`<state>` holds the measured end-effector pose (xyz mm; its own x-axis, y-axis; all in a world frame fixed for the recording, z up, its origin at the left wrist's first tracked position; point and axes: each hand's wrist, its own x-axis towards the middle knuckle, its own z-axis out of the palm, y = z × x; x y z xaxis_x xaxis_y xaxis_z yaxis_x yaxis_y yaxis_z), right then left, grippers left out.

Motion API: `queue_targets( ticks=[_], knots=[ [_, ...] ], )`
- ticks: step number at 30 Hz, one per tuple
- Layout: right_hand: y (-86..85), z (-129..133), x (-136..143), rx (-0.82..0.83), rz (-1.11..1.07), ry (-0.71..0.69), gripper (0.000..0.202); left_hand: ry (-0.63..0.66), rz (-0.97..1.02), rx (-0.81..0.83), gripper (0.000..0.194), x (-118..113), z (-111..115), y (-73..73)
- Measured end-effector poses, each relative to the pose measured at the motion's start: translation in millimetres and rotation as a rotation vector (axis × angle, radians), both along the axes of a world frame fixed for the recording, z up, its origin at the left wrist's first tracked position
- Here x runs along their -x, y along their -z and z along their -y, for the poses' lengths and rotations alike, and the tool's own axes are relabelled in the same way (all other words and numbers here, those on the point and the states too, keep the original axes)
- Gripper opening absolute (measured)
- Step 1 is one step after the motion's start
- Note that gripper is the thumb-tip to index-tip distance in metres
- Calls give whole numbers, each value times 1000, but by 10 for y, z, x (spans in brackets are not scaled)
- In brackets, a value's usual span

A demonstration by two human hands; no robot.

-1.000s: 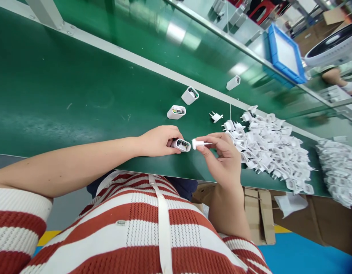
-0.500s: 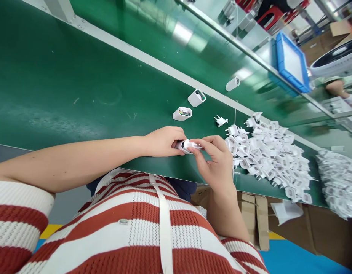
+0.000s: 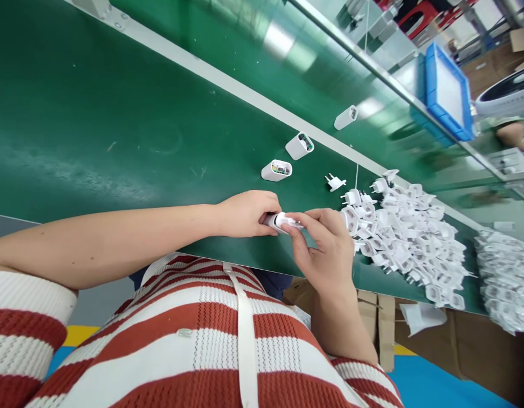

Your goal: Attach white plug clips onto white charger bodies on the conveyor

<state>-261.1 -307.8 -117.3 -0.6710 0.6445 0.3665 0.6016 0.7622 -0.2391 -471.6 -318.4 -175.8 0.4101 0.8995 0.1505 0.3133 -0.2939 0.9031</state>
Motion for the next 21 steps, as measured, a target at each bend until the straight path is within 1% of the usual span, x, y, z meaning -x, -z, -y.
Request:
queue_targets(
  ticks=[5, 13, 17, 21],
  knots=[
    [19, 21, 4, 18, 21, -11, 19, 13, -4, -17, 14, -3, -5, -2],
    [-27, 31, 19, -14, 71, -29, 17, 17, 1, -11, 14, 2, -10, 9],
    [-29, 34, 51, 25, 54, -19, 15, 9, 8, -19, 14, -8, -7, 28],
    [11, 42, 74, 64, 6, 22, 15, 0, 2, -24, 13, -22, 2, 34]
  ],
)
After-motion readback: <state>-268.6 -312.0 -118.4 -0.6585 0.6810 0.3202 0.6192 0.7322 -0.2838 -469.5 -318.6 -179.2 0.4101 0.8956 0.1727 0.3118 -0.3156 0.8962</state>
